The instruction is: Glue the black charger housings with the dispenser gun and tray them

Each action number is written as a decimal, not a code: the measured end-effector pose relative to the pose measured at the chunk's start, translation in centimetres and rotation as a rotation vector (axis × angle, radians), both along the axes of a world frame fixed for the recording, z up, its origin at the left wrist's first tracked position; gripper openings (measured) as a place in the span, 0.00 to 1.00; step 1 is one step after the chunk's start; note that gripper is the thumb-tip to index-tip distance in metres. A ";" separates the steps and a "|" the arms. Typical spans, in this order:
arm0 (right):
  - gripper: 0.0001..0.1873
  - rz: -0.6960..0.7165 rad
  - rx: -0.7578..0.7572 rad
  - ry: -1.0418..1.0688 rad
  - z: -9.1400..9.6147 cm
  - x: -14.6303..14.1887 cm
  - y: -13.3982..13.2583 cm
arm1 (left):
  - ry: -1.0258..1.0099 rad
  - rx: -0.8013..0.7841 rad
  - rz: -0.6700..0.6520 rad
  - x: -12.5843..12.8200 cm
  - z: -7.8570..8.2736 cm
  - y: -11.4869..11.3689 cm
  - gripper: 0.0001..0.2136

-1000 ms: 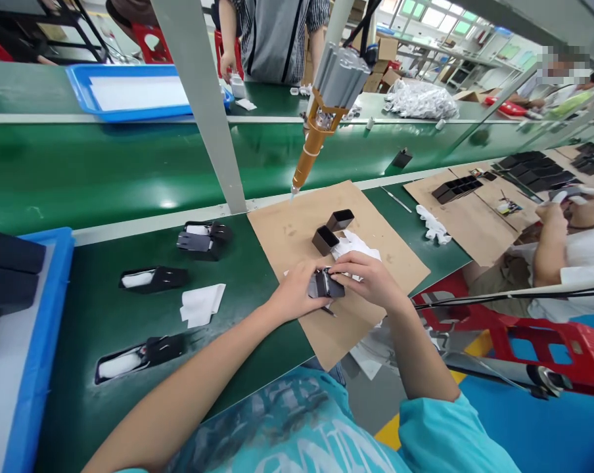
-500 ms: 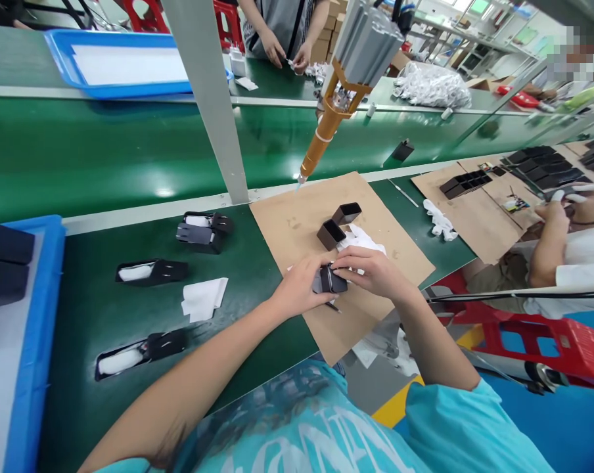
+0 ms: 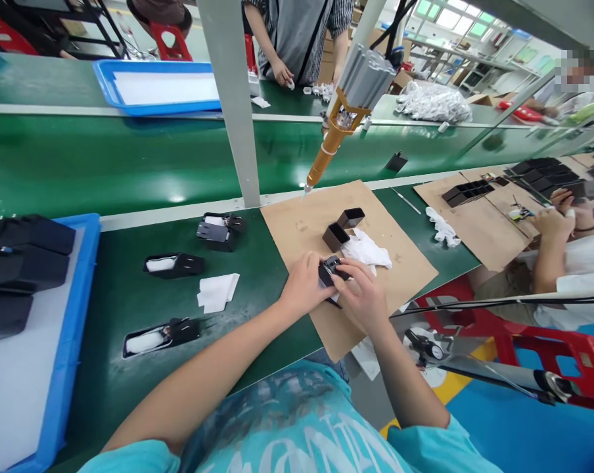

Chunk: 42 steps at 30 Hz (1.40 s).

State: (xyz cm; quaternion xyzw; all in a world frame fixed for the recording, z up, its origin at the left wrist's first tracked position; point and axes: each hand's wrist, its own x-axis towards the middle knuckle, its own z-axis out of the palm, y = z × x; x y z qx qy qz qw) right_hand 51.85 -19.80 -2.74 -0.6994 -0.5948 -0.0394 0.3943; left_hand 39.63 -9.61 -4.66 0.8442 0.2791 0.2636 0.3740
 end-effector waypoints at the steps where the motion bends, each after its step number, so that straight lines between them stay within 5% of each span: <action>1: 0.10 -0.009 -0.011 -0.036 -0.2 -0.3 -0.3 | -0.001 -0.007 -0.014 0.0 -0.1 0.1 0.15; 10: 0.13 0.008 0.034 -0.062 -2.1 0.1 -0.6 | -0.059 -0.224 -0.297 -0.7 0.2 3.2 0.15; 19: 0.11 0.153 0.039 0.062 -1.6 1.0 -1.1 | -0.019 -0.276 -0.523 -1.1 0.1 4.8 0.20; 26: 0.16 0.195 0.025 -0.030 -1.6 1.5 -1.2 | -0.028 -0.314 -0.513 -1.2 0.1 4.8 0.20; 32: 0.20 -0.094 0.211 0.000 -0.6 1.5 -3.5 | -0.038 -0.410 -0.387 -1.2 0.3 5.1 0.20; 36: 0.14 -0.059 0.053 -0.026 -0.7 1.7 -4.7 | 0.025 -0.350 -0.379 -1.1 0.2 4.9 0.17; 39: 0.20 -0.197 0.214 -0.018 -1.3 1.5 -5.6 | 0.039 -0.327 -0.358 -1.0 0.0 4.8 0.16; 42: 0.22 -0.152 0.225 -0.066 -2.7 1.1 -6.1 | 0.034 -0.331 -0.346 -0.9 -0.1 4.7 0.15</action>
